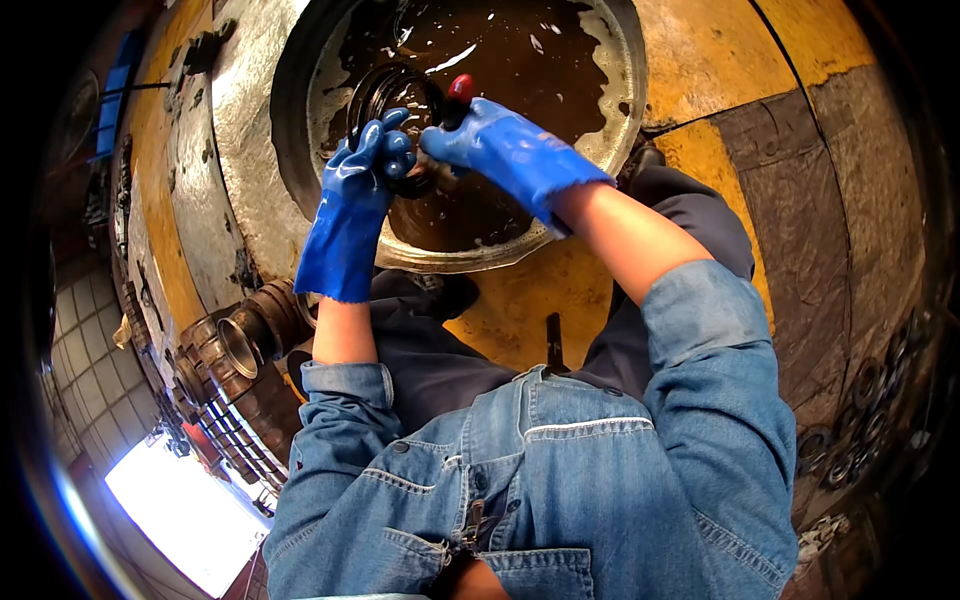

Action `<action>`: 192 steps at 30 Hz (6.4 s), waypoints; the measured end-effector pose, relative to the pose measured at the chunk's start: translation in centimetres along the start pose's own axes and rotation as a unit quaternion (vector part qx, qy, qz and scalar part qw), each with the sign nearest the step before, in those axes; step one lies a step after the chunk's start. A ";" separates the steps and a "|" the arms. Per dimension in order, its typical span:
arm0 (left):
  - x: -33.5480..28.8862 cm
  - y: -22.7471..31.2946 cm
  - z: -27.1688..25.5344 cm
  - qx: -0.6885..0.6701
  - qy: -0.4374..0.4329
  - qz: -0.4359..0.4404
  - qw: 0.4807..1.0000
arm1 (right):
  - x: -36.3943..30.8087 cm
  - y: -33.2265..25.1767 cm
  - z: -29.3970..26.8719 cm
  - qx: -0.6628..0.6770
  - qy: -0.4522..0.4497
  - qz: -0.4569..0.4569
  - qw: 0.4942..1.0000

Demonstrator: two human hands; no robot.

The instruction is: The person is cleaning metal rings and industrial components in a large tub of dark liquid. They use a brush to scrub the parts and move them between the tub and stacks on the floor.

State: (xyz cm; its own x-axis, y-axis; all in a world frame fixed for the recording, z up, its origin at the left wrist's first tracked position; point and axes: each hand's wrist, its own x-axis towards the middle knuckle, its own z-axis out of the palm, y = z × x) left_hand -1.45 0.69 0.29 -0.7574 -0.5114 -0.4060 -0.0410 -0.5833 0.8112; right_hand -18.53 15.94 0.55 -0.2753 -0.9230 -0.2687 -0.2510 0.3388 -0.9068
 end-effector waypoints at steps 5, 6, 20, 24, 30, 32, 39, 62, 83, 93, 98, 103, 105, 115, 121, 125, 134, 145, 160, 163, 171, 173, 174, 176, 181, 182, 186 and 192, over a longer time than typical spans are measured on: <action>0.8 -0.1 -0.3 -0.016 0.015 -0.037 0.999 | 2.4 2.5 2.3 -0.194 0.235 -0.003 0.952; 1.0 -0.3 -0.7 -0.032 0.006 -0.046 0.998 | 2.4 2.6 2.2 -0.229 0.259 -0.010 0.938; 0.8 -0.2 -2.7 -0.035 0.011 0.024 0.999 | -1.5 2.5 -1.3 0.193 -0.008 -0.037 0.980; 0.4 0.7 -1.3 -0.014 -0.016 0.027 0.999 | -1.4 3.4 1.0 0.452 -0.042 0.028 0.891; -1.3 1.8 -0.2 -0.005 -0.006 0.003 1.000 | -0.1 1.2 0.4 0.073 0.066 -0.009 0.995; -1.0 1.5 0.8 0.007 0.003 -0.031 0.999 | 1.1 0.4 0.2 -0.096 0.147 0.016 0.984; -1.5 1.4 1.3 -0.030 -0.040 -0.066 0.997 | 1.3 -0.7 -0.1 -0.411 0.185 -0.183 0.874; -2.0 -0.2 4.0 0.182 -0.004 -0.091 0.979 | 0.1 1.0 -3.9 0.035 -0.053 0.246 0.967; 0.5 -3.2 0.6 0.642 0.183 0.045 0.743 | 0.1 2.3 -0.9 0.057 -0.033 0.145 0.987; 1.6 -4.2 -2.4 -0.183 0.234 -0.220 0.929 | 0.0 1.4 1.9 -0.007 -0.046 0.139 0.989; 1.3 -3.2 -0.2 -0.187 0.240 -0.230 0.924 | 0.0 0.3 1.4 -0.113 -0.045 0.155 0.980; 2.0 -3.9 -0.7 -0.206 0.127 -0.229 0.943 | -0.7 -1.2 1.3 -0.227 -0.064 0.118 0.965; 1.4 -4.8 0.8 -0.099 0.186 -0.213 0.954 | -1.3 -1.4 1.4 -0.263 -0.066 0.051 0.961; 0.5 -5.5 3.7 -0.018 -0.051 -0.172 0.984 | -1.0 0.6 -6.2 -0.272 0.122 0.211 0.931; -0.8 -3.9 4.2 -0.024 -0.128 -0.211 0.969 | 0.6 3.3 -7.8 -0.162 0.198 0.164 0.953; -1.8 -3.8 3.1 0.125 0.043 -0.098 0.986 | -0.5 2.6 -7.9 0.001 0.148 0.103 0.984; -3.7 -2.9 1.2 0.358 -0.034 -0.001 0.933 | 1.0 -2.4 -1.7 0.000 -0.041 0.105 0.994; -2.3 -4.6 0.4 0.120 -0.035 -0.038 0.991 | 3.1 -2.4 -1.1 0.043 -0.075 0.073 0.994; -0.3 -5.1 0.5 0.026 -0.065 -0.182 0.981 | 2.2 3.0 -3.5 -0.091 0.117 0.248 0.957; -1.2 -5.0 4.1 0.077 -0.013 -0.108 0.991 | -0.3 2.9 -4.9 0.070 0.234 0.123 0.962; -1.5 -3.5 2.3 0.023 -0.032 -0.198 0.979 | 1.4 5.8 -5.1 0.021 0.220 0.132 0.966; 0.2 -4.5 0.1 0.032 0.018 -0.148 0.988 | 3.4 5.5 -4.8 0.078 0.108 0.116 0.984; 0.7 -4.3 0.4 0.060 0.008 -0.128 0.990 | 4.7 6.7 -4.7 0.118 0.066 0.118 0.984; -0.1 -3.3 0.0 0.093 0.004 -0.097 0.991 | 4.9 3.1 -2.7 0.107 0.005 0.103 0.989; -2.4 -1.9 0.9 0.120 -0.052 -0.074 0.989 | 6.0 2.7 -1.4 0.054 -0.035 0.113 0.992; -1.8 -1.7 1.4 0.189 -0.070 -0.089 0.975 | 6.8 4.8 -1.9 0.036 -0.010 0.131 0.991; -2.5 -2.5 -0.9 0.081 -0.041 -0.110 0.990 | 5.0 3.5 -2.4 0.185 0.027 0.085 0.979; -1.6 -3.7 -2.0 0.087 -0.072 -0.089 0.990 | 3.2 -3.0 -1.7 0.038 -0.068 0.125 0.989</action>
State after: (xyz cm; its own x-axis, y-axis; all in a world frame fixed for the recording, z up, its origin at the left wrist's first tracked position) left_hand 1.23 2.38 -2.96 -0.8128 -0.3067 -0.4952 -0.2853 -0.5316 0.7975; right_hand -20.29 12.25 2.94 -0.1914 -0.8297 -0.5244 -0.1189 0.5500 -0.8267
